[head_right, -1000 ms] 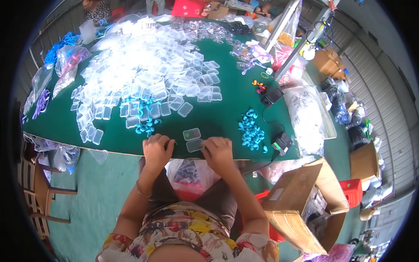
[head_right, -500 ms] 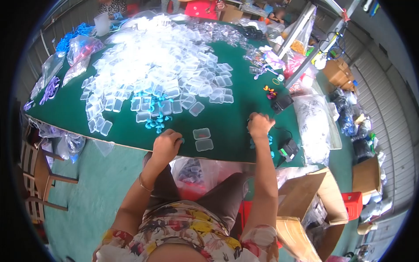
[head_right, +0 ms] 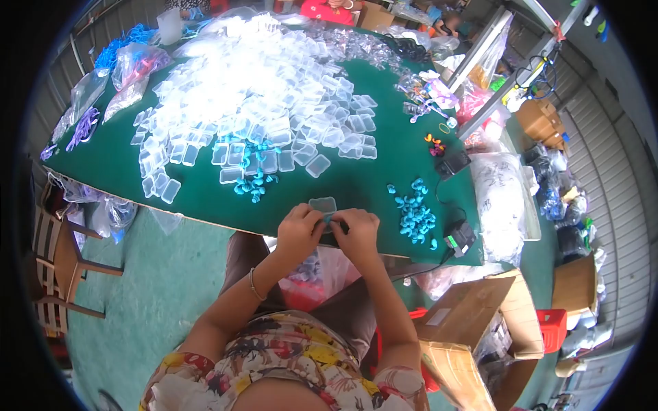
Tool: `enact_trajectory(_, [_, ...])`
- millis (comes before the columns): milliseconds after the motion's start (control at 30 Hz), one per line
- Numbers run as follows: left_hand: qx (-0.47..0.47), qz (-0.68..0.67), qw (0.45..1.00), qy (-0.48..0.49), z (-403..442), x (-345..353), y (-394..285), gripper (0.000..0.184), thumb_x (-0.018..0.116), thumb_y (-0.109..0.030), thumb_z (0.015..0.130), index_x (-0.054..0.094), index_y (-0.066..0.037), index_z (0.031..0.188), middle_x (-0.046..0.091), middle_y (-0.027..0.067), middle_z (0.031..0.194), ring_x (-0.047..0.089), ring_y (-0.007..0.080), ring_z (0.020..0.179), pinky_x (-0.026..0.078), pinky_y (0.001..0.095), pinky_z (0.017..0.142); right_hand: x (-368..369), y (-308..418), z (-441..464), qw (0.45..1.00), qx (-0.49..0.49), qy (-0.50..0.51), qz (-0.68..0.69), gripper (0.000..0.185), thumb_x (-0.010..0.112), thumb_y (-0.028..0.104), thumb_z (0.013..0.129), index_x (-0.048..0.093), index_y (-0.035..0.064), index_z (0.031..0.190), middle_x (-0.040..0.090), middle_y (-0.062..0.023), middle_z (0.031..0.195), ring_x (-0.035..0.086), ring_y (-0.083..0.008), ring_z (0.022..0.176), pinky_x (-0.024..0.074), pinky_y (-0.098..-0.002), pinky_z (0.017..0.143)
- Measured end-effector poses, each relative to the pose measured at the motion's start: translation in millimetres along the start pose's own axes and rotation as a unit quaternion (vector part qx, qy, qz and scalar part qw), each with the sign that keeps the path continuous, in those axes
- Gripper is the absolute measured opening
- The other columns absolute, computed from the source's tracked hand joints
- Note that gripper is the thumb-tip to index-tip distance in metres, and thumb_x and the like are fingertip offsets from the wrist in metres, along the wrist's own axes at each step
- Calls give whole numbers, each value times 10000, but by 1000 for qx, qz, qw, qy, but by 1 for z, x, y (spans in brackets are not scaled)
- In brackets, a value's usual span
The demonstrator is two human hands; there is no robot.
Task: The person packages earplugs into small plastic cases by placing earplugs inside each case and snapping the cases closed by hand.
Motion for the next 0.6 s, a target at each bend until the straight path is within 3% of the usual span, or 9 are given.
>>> enact_trajectory(67, [23,0,1000,-15,0,-2,-1,201,705,-124,743,621,-70,918,564,105,930,587,310,845,492,416,697,1,13,-2,993,-53,-11,-105,151,725,97,715,670,112,855,648,-52,805,634,-273,784,474,-429,725])
enact_trajectory(167, [17,-5,1000,-17,3,-16,-11,353,752,-129,695,627,-49,1015,556,140,955,579,338,874,496,414,725,4,-8,8,999,-39,1,20,180,709,126,747,665,113,921,646,-64,928,618,-283,881,454,-450,767])
enact_trajectory(300, [37,42,997,47,0,-15,-11,446,776,-159,674,612,-44,1072,557,148,982,576,338,910,494,414,768,12,-11,33,994,-26,47,-92,256,675,95,789,629,105,1040,611,-103,1052,586,-313,980,466,-430,816])
enact_trajectory(433, [17,30,998,53,-2,-12,-2,530,788,-177,674,574,-47,1141,553,144,1006,577,336,926,492,418,779,23,-15,40,992,-77,103,14,255,677,52,786,621,89,1032,610,-108,1028,599,-299,918,492,-395,768])
enact_trajectory(533, [7,-5,999,32,-1,-20,-4,564,780,-174,690,543,-50,1187,548,143,996,581,337,919,496,415,760,9,-16,31,989,-2,126,77,310,714,16,747,607,73,1031,599,-116,1014,610,-280,856,509,-350,698])
enact_trajectory(600, [6,-19,1000,24,0,-22,-3,571,771,-168,703,529,-52,1207,546,143,981,583,336,913,500,410,749,-2,-5,23,978,-62,133,148,369,739,-31,698,596,59,1026,589,-129,1009,620,-270,840,517,-318,669])
Point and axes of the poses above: each hand's wrist, its own z-axis towards the middle knuckle, its own x-axis out of the palm, y = z × x, the point moved 6 cm from there along z, towards the middle knuckle
